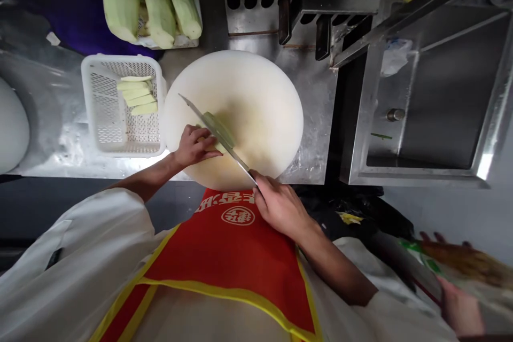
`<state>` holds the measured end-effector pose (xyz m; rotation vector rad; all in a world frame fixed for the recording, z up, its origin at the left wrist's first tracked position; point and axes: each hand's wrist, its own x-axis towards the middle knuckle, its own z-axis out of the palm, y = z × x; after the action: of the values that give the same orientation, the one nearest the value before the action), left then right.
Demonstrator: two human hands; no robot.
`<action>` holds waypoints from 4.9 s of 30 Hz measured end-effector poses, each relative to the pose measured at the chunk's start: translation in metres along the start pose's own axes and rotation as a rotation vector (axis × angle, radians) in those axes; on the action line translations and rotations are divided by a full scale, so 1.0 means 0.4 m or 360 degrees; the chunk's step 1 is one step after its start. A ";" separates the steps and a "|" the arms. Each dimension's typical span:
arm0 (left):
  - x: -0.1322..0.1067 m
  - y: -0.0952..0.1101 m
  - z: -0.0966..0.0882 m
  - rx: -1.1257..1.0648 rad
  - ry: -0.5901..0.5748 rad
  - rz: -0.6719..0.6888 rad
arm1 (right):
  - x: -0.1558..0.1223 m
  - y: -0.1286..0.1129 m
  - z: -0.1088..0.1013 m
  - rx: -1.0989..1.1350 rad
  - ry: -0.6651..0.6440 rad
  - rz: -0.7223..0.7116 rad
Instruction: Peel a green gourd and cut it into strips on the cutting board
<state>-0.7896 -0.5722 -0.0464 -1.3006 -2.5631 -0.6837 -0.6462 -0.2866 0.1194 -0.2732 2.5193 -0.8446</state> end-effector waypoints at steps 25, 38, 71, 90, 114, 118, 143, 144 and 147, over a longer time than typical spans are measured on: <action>0.018 -0.004 -0.004 -0.0119 0.0200 0.0180 | 0.004 -0.043 -0.021 -0.0024 -0.0330 0.0244; 0.015 -0.007 0.005 -0.0310 -0.0061 0.0008 | 0.120 -0.065 -0.003 -0.0163 -0.0386 0.0325; -0.028 0.129 -0.069 -0.0095 0.0016 -0.0536 | 0.104 0.094 0.020 0.0332 -0.0088 0.0508; 0.015 0.028 -0.068 -0.0237 -0.0337 -0.0123 | 0.008 -0.027 0.072 0.0128 -0.0254 0.0331; 0.000 0.026 -0.045 -0.0164 -0.0260 -0.0177 | 0.011 -0.005 0.043 0.0267 -0.0467 0.0423; 0.000 0.027 -0.041 -0.0194 -0.0188 -0.0114 | 0.025 -0.011 0.040 0.0250 -0.0493 0.0420; -0.064 0.022 -0.027 -0.0251 -0.0032 -0.0099 | 0.057 -0.097 0.104 -0.0076 -0.0317 0.0373; -0.065 0.021 -0.026 -0.0241 -0.0055 -0.0116 | 0.057 -0.099 0.107 -0.0069 -0.0312 0.0370; -0.063 0.021 -0.026 -0.0229 -0.0019 -0.0063 | 0.062 -0.098 0.115 -0.0020 -0.0292 0.0373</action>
<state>-0.7681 -0.5909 -0.0437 -1.3021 -2.5975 -0.8858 -0.6438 -0.3497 0.1018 -0.0541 2.3298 -0.6785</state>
